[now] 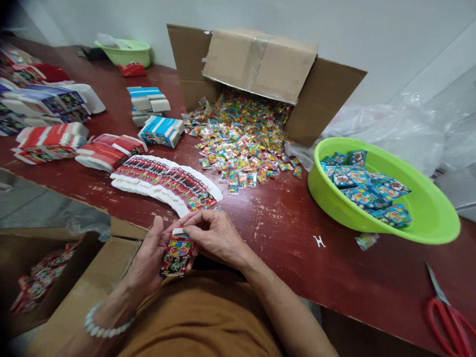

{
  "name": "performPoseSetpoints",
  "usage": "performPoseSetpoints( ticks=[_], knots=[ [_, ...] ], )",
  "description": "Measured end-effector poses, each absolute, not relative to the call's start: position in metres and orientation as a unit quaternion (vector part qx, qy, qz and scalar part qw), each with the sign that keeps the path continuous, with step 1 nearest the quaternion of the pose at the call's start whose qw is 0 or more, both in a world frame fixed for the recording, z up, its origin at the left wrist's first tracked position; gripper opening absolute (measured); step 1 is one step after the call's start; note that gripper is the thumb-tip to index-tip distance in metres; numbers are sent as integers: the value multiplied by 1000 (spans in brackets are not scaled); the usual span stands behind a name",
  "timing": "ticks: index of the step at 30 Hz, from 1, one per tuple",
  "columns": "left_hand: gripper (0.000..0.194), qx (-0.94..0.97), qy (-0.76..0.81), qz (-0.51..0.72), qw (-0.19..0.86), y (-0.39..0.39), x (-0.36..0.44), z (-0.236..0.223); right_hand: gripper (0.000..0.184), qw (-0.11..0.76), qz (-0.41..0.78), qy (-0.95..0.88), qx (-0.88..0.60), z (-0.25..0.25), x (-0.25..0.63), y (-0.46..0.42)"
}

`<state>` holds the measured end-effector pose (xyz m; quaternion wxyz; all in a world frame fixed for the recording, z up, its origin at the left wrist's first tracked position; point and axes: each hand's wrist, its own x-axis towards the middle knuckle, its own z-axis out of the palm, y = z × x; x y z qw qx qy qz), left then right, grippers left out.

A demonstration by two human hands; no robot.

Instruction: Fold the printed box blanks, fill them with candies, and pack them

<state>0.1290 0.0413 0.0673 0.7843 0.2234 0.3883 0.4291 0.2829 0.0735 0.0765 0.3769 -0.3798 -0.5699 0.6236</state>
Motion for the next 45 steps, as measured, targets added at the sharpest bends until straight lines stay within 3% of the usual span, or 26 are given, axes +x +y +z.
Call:
performPoseSetpoints(
  ticks=[3, 6, 9, 16, 20, 27, 33, 41, 45],
  knots=[
    [67, 213, 403, 433, 777, 42, 127, 68, 15, 394, 592, -613, -344, 80, 286, 73],
    [49, 200, 419, 456, 759, 46, 128, 69, 11, 400, 499, -702, -314, 76, 288, 70],
    [43, 188, 420, 468, 754, 49, 130, 67, 7, 389, 417, -751, -333, 62, 284, 66],
    [50, 220, 419, 500, 725, 45, 120, 63, 28, 380, 510, -676, -371, 41, 275, 67],
    [53, 220, 424, 525, 704, 43, 119, 67, 44, 407, 444, -714, -358, 48, 272, 66],
    [52, 132, 393, 534, 737, 45, 125, 72, 29, 420, 376, -755, -335, 44, 264, 66],
    [62, 196, 374, 543, 726, 44, 115, 72, 61, 441, 406, -713, -364, 54, 263, 69],
    [60, 168, 390, 559, 712, 44, 118, 70, 41, 433, 341, -745, -376, 46, 261, 64],
    [57, 169, 394, 561, 708, 44, 116, 70, 51, 406, 324, -778, -354, 46, 261, 63]
  ],
)
